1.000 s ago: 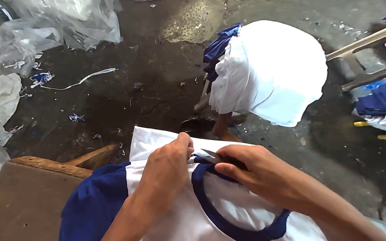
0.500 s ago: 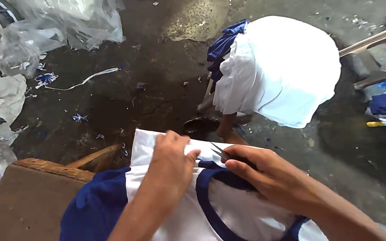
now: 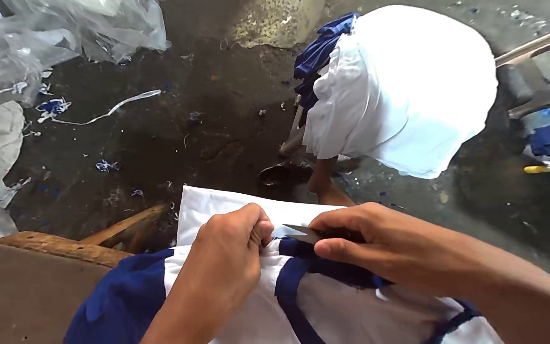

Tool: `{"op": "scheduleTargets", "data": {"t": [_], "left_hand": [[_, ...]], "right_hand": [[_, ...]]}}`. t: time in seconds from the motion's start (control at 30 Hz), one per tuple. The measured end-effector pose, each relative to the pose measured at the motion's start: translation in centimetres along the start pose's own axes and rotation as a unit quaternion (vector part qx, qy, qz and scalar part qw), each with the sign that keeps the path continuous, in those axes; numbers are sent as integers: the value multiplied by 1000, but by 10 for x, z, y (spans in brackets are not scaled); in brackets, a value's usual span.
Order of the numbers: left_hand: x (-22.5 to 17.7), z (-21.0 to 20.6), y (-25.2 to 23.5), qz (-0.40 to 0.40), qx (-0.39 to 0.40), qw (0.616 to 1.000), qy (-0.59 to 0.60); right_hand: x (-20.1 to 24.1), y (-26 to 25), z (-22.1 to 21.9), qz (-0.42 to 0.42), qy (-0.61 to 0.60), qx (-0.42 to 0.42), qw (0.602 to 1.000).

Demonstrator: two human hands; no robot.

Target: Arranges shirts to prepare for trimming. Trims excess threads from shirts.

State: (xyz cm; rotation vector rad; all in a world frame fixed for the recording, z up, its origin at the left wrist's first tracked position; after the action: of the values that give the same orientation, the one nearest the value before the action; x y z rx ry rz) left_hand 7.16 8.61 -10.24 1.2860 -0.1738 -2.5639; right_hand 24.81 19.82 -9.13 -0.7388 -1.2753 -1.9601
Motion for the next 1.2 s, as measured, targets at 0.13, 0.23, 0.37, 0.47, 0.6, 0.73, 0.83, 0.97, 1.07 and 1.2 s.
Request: {"op": "scheduleTargets", "data": {"t": [0.13,0.23,0.37,0.47,0.6,0.73,0.83,0.97,1.07,1.2], "left_hand": [[-2,-1,-1,-8,-18,999,-32],[0,-1,-2,-2,-6,1000,-16],[0,0,-3,16,0,1000,14],[2,2,-3,20,13,999,46],[2,2,-3,23,17,998,64],[4,2,-3,27,22,997,66],[4,3,-2,24,33,996,82],[7,26,-4,-6,-43,967,251],[16,49,-6,58,-103,992,47],[17,19,-1,-2,10,1000,-13]], "right_hand": [[2,-10,1,-4,57,34,998],[1,-14,-3,0,67,39,997],[-5,-14,-8,32,60,10,998],[-8,-14,-11,59,55,-8,997],[-8,-13,-12,58,56,-13,997],[-9,-12,-12,51,53,-12,997],[-9,-9,-7,70,37,-29,996],[-11,-4,-8,89,-14,-37,995],[-13,3,-17,118,-33,-35,992],[-9,13,-24,207,-10,-41,977]]}}
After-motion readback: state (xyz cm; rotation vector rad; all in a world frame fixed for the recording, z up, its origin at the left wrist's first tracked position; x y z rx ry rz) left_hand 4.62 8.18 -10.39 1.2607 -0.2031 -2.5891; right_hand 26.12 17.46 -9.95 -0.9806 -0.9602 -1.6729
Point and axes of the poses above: each hand's wrist, its own y-axis away from the middle knuckle, its own z-axis out of the back of the hand, x = y × z, the point moved 5 cm from there along -y, towards the middle knuckle, and after that the axes turned 2 degrees about z, right-handed, at the moved point
